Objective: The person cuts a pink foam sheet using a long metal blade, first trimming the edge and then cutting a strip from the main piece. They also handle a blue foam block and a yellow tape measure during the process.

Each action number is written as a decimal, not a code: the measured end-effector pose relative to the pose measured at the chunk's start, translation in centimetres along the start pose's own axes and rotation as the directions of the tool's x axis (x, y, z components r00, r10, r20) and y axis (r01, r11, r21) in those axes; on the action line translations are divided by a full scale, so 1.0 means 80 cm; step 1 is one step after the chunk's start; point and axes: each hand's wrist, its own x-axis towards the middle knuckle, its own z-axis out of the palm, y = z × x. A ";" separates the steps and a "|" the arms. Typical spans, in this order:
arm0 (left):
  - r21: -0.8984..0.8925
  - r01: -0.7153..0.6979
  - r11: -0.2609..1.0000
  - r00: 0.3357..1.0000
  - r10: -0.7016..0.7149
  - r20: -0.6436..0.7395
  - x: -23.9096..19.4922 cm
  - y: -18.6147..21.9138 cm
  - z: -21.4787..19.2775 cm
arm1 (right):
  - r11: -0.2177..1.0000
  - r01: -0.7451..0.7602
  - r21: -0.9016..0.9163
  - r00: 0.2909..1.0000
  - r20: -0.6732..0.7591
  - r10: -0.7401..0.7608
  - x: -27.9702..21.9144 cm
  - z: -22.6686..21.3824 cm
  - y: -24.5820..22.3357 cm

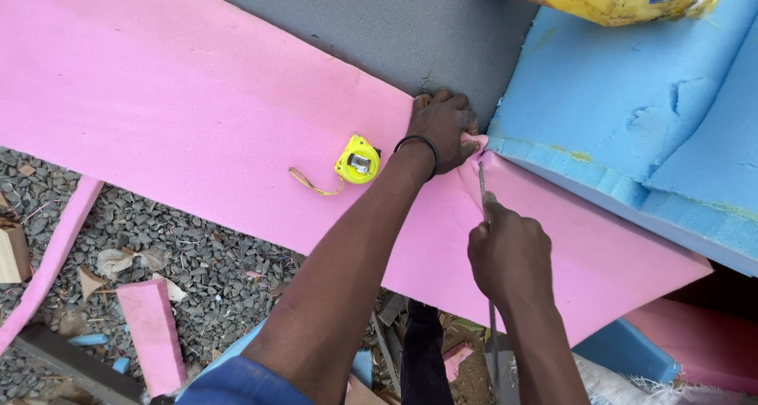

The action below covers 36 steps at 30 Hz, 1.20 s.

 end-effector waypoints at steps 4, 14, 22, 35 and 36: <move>0.078 0.014 0.997 0.984 0.000 -0.177 0.004 0.007 0.037 | 0.986 -0.028 0.166 1.000 0.008 0.027 -0.066 -0.048 -0.011; 0.170 -0.086 0.982 0.810 0.168 -0.562 0.011 -0.006 0.098 | 0.911 0.411 -0.016 0.624 -0.723 -0.295 0.092 0.106 0.136; 0.147 -0.040 0.988 0.772 0.123 -0.623 -0.060 0.045 0.089 | 0.916 0.390 -0.098 0.594 -0.733 -0.331 0.158 0.158 0.155; -0.740 0.358 0.570 0.593 -0.751 -0.291 -0.363 0.278 0.147 | 0.851 0.521 -0.069 0.641 -0.627 -0.443 0.161 0.136 0.154; -0.746 0.355 0.564 0.587 -0.755 -0.291 -0.369 0.284 0.204 | 0.847 0.525 -0.077 0.637 -0.624 -0.452 0.162 0.137 0.154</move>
